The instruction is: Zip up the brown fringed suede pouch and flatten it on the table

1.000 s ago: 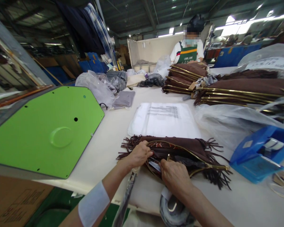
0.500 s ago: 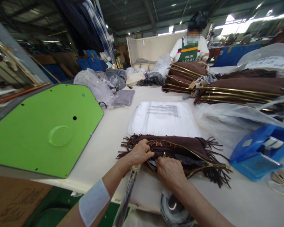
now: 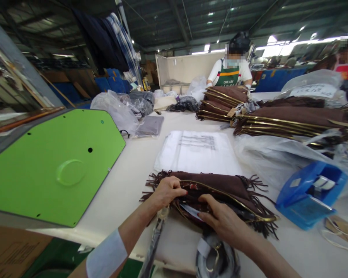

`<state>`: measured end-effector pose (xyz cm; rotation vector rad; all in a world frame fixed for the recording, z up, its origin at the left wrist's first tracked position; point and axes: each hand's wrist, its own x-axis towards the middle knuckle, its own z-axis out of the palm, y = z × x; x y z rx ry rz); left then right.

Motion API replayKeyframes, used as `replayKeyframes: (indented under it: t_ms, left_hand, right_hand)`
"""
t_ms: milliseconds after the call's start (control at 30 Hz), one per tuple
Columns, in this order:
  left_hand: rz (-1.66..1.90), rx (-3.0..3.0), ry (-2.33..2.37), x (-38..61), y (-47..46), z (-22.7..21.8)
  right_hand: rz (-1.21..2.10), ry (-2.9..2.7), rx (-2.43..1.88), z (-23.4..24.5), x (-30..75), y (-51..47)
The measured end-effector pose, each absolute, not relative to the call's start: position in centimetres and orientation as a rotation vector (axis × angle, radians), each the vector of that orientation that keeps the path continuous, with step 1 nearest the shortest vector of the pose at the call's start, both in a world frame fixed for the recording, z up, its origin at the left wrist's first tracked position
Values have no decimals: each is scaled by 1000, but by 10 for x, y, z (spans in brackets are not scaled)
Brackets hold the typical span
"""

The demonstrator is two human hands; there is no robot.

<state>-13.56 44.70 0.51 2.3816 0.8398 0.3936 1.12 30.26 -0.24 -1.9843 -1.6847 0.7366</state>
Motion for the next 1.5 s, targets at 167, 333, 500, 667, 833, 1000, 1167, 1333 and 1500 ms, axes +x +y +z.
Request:
replayKeyframes:
  t_ms: [167,333,500,667,833,1000,1167,1333,1500]
  left_hand:
    - [489,2658,754,-134,425,17]
    - [501,3103,820,-122,391,12]
    - [726,3133,812,-117,367,-7]
    - [674,2449,831,-116,367,-19]
    - [658,2092,834,-119,376,-14]
    - [699,2009,745,-121,377,-15]
    - [686,1861,848,-116,376,-18]
    - [726,1898,807,-116,376,-18]
    - [738,2054,800,-117,375,-16]
  right_hand:
    - [691,-1576,-2084,3,25,294]
    - [409,-1620,-2318,4,8,300]
    - [520,-1352,-2025,-11,-3,310]
    - [973,-1244,-1667,-28,8,308]
    - [1388,-717,-1075,-40,14,294]
    - [982,-792,-1273,-46,12,291]
    - [870,-685,-1280,-47,7,292]
    - [971,-504,-1119,-51,1,293]
    - [969,-480,-1106,-52,1,293]
